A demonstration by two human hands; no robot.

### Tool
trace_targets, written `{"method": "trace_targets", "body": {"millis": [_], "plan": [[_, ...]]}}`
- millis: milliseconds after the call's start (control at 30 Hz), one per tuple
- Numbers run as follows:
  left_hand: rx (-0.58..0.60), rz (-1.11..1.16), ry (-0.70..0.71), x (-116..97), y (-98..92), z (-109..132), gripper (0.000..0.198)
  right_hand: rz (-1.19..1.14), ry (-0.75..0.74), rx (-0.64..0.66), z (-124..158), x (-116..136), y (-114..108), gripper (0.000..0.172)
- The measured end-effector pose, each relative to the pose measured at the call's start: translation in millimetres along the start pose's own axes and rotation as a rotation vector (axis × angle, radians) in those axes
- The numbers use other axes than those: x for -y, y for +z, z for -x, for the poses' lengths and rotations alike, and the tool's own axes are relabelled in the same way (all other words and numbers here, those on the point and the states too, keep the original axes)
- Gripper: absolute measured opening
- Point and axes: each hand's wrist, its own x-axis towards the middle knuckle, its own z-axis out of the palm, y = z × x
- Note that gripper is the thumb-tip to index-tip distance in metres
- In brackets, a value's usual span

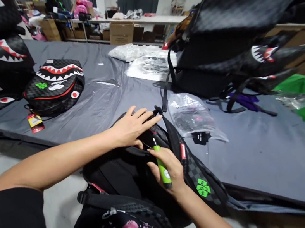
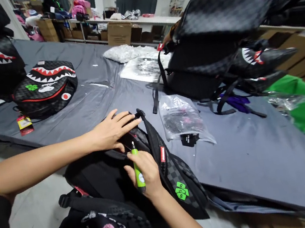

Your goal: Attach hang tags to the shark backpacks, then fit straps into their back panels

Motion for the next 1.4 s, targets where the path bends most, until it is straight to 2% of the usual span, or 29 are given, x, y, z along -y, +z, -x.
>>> {"method": "trace_targets", "body": {"millis": [67,133,200,300,367,467,567,667,767,833,933,1133,1400], "plan": [[0.043,-0.034,-0.022,-4.3,2.6,-0.7,0.123,-0.039,0.051,-0.021,-3.6,-2.4,-3.4,0.030],[0.063,-0.065,-0.074,-8.1,6.1,-4.8,0.131,-0.073,0.086,-0.004,-5.3,-3.6,-5.2,0.028],[0.070,-0.076,-0.120,-10.4,8.9,-9.8,0.128,-0.089,0.136,0.016,-4.6,-4.5,-5.9,0.031],[0.070,-0.078,-0.140,-11.5,9.7,-14.6,0.112,-0.098,0.273,-0.012,-0.9,-7.8,-7.0,0.040],[0.063,-0.075,-0.137,-11.6,8.5,-15.7,0.102,-0.063,0.328,-0.034,0.3,-11.1,-10.0,0.039],[0.058,-0.054,-0.163,-12.0,7.3,-16.8,0.095,0.053,0.252,0.020,-4.3,-15.1,-20.0,0.029],[0.049,-0.023,-0.201,-12.2,8.7,-18.8,0.092,0.071,0.175,0.180,-15.8,-15.1,-32.0,0.028],[0.047,-0.006,-0.215,-12.1,10.6,-20.2,0.093,0.015,0.303,0.255,-30.1,-12.4,-37.2,0.033],[0.060,-0.004,-0.259,-12.9,10.9,-20.3,0.099,-0.008,0.417,0.306,-44.3,-10.7,-37.3,0.024],[0.075,-0.001,-0.313,-14.1,10.2,-20.4,0.105,0.003,0.419,0.406,-52.1,-11.2,-38.9,0.019],[0.094,0.023,-0.359,-15.8,8.8,-21.0,0.107,0.082,0.407,0.520,-58.7,-13.9,-44.6,0.020],[0.080,0.034,-0.322,-14.5,9.2,-22.7,0.095,0.139,0.340,0.551,-58.4,-19.4,-45.7,0.025],[0.094,0.042,-0.328,-12.3,13.8,-25.3,0.092,0.151,0.341,0.587,-63.3,-20.7,-39.2,0.025]]}}
